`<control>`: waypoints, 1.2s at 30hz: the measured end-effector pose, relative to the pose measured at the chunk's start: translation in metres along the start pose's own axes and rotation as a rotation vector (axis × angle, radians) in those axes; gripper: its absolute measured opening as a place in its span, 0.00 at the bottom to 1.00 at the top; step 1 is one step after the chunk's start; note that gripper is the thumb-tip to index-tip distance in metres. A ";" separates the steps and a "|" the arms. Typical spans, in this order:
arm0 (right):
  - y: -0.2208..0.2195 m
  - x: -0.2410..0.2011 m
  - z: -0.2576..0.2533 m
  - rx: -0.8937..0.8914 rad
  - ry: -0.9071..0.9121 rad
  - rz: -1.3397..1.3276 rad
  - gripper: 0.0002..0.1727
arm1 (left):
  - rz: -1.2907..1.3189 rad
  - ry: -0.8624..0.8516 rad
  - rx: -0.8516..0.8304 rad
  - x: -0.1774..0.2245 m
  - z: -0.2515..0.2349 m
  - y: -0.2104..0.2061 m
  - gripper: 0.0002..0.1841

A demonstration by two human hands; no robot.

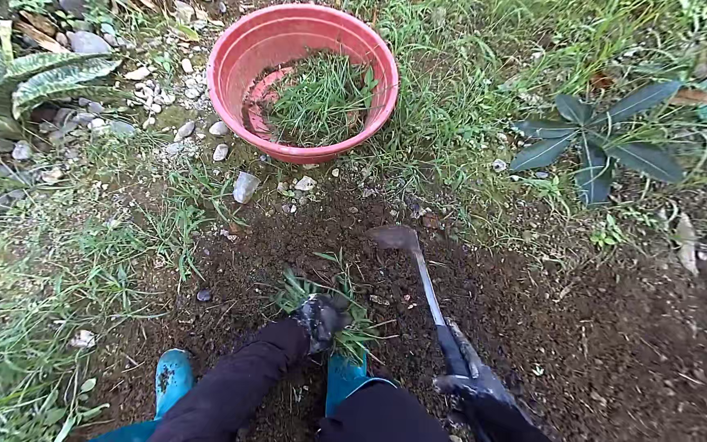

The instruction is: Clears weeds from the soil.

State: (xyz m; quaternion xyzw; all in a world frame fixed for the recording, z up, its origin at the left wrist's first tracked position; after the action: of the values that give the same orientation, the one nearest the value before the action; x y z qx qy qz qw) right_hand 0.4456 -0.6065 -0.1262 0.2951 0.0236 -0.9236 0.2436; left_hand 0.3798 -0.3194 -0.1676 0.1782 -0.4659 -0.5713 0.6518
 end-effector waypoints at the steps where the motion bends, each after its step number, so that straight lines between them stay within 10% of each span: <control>1: 0.003 -0.003 0.002 0.004 0.017 0.008 0.66 | -0.054 -0.016 -0.032 0.008 -0.016 0.005 0.19; 7: 0.014 -0.036 0.004 0.063 0.183 0.081 0.68 | -0.082 0.333 -0.221 -0.007 -0.084 0.041 0.28; 14: 0.005 -0.055 0.001 0.131 0.404 -0.381 0.66 | -0.035 0.640 -0.084 -0.087 -0.018 0.070 0.26; 20: -0.011 0.012 -0.039 -0.115 0.004 0.060 0.68 | -0.275 0.360 -0.008 -0.116 -0.014 0.071 0.23; 25: -0.009 -0.032 -0.039 -0.017 0.120 -0.189 0.66 | -0.393 0.162 0.038 -0.111 -0.081 0.085 0.24; 30: -0.062 -0.075 -0.088 0.010 0.205 -0.401 0.51 | -0.278 0.301 -0.256 -0.108 -0.103 0.092 0.24; 36: -0.060 -0.046 -0.088 -0.178 0.063 -0.015 0.66 | -0.178 0.350 -0.223 -0.117 -0.057 0.076 0.24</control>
State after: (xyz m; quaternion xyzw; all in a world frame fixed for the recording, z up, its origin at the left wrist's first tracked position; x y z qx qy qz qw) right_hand 0.4974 -0.5176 -0.1793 0.3011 0.1155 -0.9099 0.2610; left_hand 0.4796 -0.2084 -0.1853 0.2422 -0.2621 -0.6349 0.6853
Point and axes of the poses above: each hand's wrist, its own z-axis away from the middle knuckle, its own y-axis out of the back of the hand, x = y × z, the point moved 4 cm from there along -z, towards the middle knuckle, and after that the axes turned 15 degrees about -z, right-handed, at the moved point
